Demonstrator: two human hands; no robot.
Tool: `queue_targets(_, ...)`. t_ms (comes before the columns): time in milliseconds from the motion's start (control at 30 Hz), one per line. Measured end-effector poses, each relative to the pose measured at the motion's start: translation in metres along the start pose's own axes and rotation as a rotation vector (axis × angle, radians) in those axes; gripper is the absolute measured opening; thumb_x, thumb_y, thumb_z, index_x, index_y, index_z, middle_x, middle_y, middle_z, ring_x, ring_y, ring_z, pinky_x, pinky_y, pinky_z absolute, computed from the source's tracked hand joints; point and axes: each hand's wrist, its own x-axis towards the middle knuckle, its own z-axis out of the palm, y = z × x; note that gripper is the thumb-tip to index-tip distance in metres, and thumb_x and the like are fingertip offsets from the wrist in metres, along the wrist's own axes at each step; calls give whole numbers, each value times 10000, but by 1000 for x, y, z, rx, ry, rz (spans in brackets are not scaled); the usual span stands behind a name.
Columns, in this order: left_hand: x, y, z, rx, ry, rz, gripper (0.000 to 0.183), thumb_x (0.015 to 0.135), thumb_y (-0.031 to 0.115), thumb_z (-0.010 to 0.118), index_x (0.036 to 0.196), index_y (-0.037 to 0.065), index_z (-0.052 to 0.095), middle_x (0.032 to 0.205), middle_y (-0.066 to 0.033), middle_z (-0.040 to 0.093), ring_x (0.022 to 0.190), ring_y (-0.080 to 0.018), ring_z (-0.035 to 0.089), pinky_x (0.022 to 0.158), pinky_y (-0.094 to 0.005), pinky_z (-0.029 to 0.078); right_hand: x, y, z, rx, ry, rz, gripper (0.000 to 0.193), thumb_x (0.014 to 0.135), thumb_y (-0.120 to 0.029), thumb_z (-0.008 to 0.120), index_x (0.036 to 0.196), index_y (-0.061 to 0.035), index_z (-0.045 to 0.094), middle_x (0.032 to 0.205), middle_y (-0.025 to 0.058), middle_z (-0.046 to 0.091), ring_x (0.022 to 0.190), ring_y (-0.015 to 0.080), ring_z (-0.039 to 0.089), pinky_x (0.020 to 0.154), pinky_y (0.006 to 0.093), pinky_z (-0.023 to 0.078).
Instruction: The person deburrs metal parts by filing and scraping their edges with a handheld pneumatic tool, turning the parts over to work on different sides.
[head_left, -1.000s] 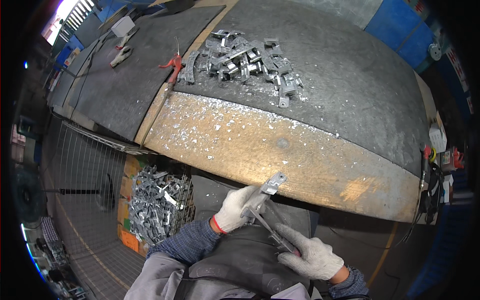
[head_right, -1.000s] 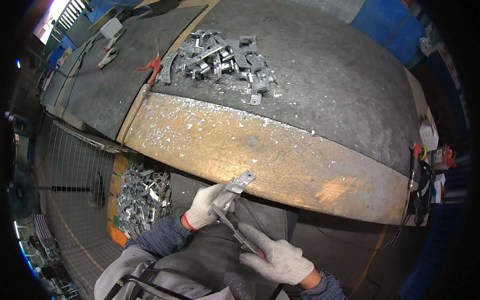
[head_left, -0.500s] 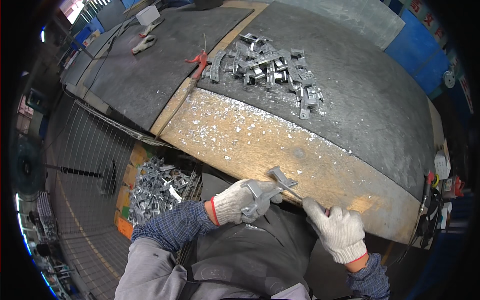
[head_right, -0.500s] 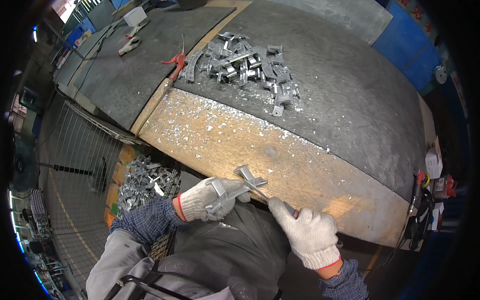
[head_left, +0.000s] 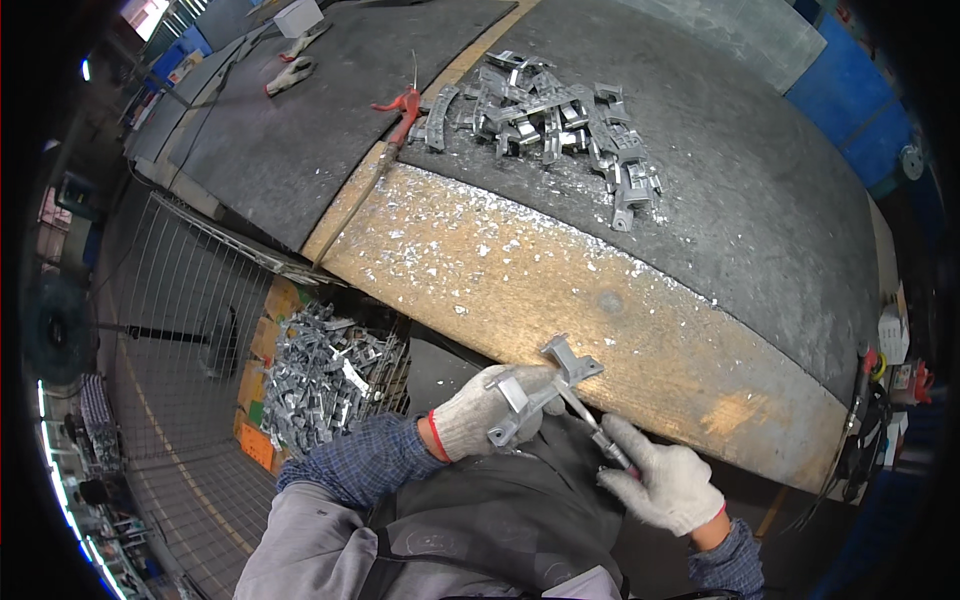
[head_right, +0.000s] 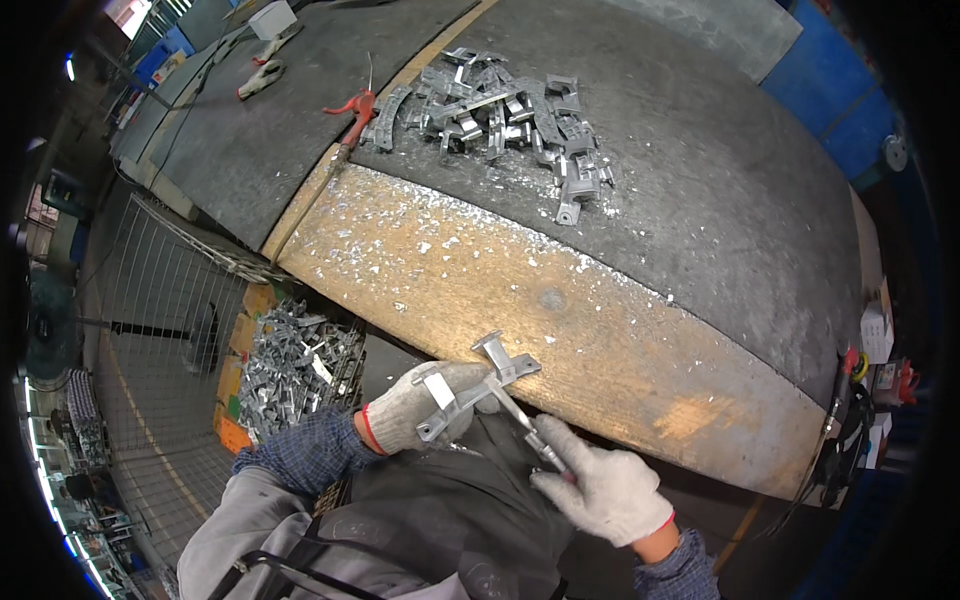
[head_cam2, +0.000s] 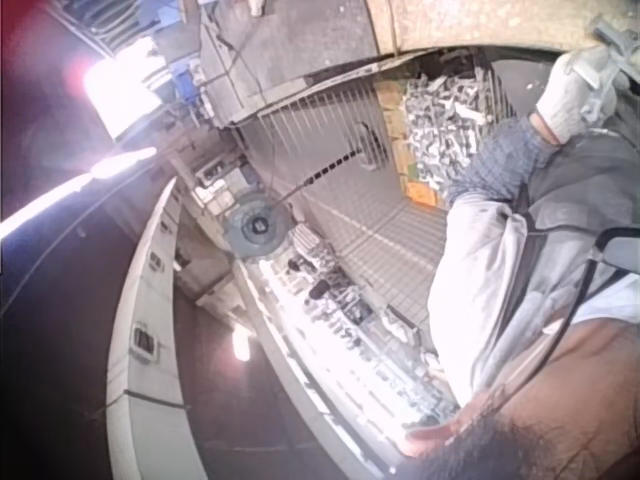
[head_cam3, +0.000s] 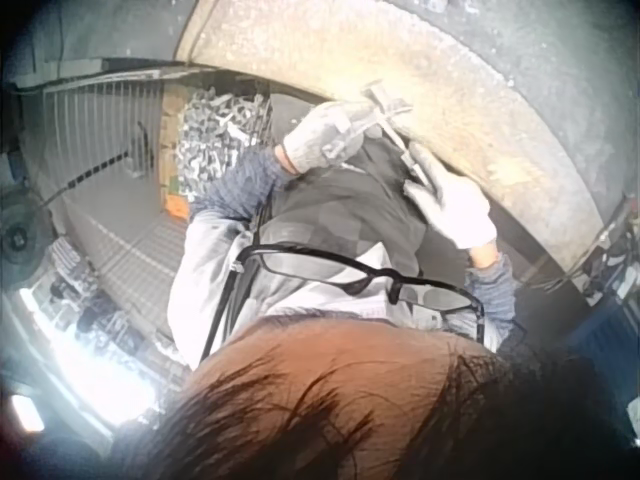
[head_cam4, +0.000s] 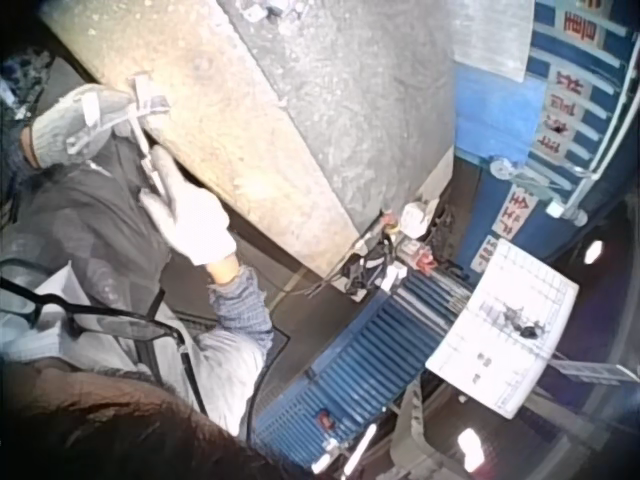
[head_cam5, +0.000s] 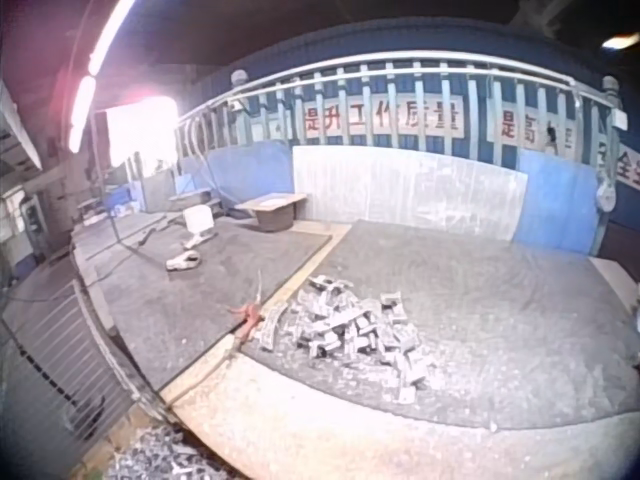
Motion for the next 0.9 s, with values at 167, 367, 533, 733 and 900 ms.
queue_targets(167,9,-9,-1,27,143,-80,442,1131,228,615,1488,-33,602,1155,-150,774,694,-120,719,524,-251,519,-9,-20,24,29,-4,-109,776,1040,-444,728,1692,-132,445,776,192,720,625,366,727,579,470,591)
queue_targets(367,1,-2,12,-53,25,-16,401,1154,328,616,1310,-35,686,835,-31,728,636,-97,682,506,-242,499,-1,-19,64,1169,-233,164,745,1047,-264,677,1706,-44,406,1001,109,767,711,232,734,680,370,616)
queue_targets(533,4,10,20,445,91,39,409,1170,377,607,1245,-18,681,802,11,669,630,-66,627,522,-226,487,-17,-22,20,648,-30,30,786,938,-235,761,1654,-46,497,1138,178,804,827,281,777,789,382,621)
queue_targets(733,13,33,16,224,15,-67,376,1190,338,583,1184,-27,674,974,-4,669,753,-43,622,625,-225,512,-37,-50,-8,-284,88,-147,701,915,-518,842,1538,-254,657,791,93,690,580,303,690,573,466,569)
queue_targets(900,24,48,10,973,-26,120,322,1161,284,547,1054,33,716,776,-18,654,657,-119,614,586,-325,525,-29,-58,-6,-721,289,-270,568,939,-505,814,1468,-338,694,716,38,556,516,243,600,509,426,499)
